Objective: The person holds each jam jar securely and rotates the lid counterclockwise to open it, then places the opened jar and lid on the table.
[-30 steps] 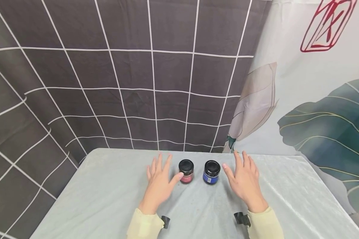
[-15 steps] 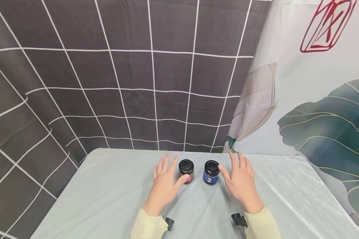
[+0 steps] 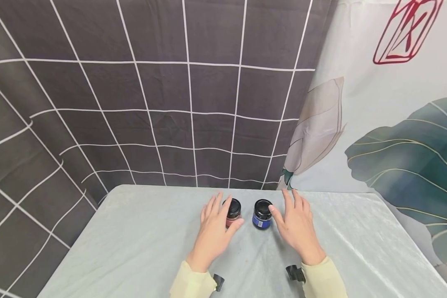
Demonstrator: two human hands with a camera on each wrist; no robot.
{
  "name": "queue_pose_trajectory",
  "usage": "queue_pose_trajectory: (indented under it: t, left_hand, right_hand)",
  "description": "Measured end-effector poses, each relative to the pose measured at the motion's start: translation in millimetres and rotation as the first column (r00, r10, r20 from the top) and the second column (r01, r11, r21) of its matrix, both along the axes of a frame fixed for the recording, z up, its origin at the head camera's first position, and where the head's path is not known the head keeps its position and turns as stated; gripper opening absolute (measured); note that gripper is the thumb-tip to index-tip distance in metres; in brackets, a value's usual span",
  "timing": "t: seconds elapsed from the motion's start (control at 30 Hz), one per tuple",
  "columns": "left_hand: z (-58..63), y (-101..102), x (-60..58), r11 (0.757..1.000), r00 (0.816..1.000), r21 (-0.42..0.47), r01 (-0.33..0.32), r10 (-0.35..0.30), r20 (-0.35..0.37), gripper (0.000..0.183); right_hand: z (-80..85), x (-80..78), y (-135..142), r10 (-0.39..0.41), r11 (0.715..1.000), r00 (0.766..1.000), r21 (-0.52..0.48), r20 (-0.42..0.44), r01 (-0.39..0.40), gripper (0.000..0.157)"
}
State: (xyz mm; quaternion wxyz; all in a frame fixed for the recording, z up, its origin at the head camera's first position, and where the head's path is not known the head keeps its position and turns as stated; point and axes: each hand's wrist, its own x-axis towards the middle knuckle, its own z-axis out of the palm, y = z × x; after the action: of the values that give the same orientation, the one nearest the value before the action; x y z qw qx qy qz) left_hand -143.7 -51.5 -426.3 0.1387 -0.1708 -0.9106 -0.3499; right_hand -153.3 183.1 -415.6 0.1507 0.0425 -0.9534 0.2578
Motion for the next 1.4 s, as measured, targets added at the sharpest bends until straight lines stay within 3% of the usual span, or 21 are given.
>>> queue_pose_trajectory:
  t: [0.2, 0.57, 1.4]
  left_hand:
    - [-0.7, 5, -0.1, 1.000, 0.999, 0.001, 0.011, -0.011, -0.038, 0.065]
    - [-7.1, 7, -2.2, 0.999, 0.999, 0.042, 0.004, -0.002, -0.040, 0.066]
    - [-48.4, 15, -22.0, 0.974, 0.993, 0.212, -0.078, 0.057, 0.101, 0.097]
  right_hand:
    - [-0.3, -0.4, -1, 0.000, 1.000, 1.000, 0.003, -0.014, 0.000, 0.067]
    - [0.1, -1.7, -7, 0.010, 1.000, 1.000, 0.001, -0.021, -0.010, 0.066]
    - [-6.9, -4.6, -30, 0.059, 0.998, 0.994, 0.039, -0.089, -0.055, 0.065]
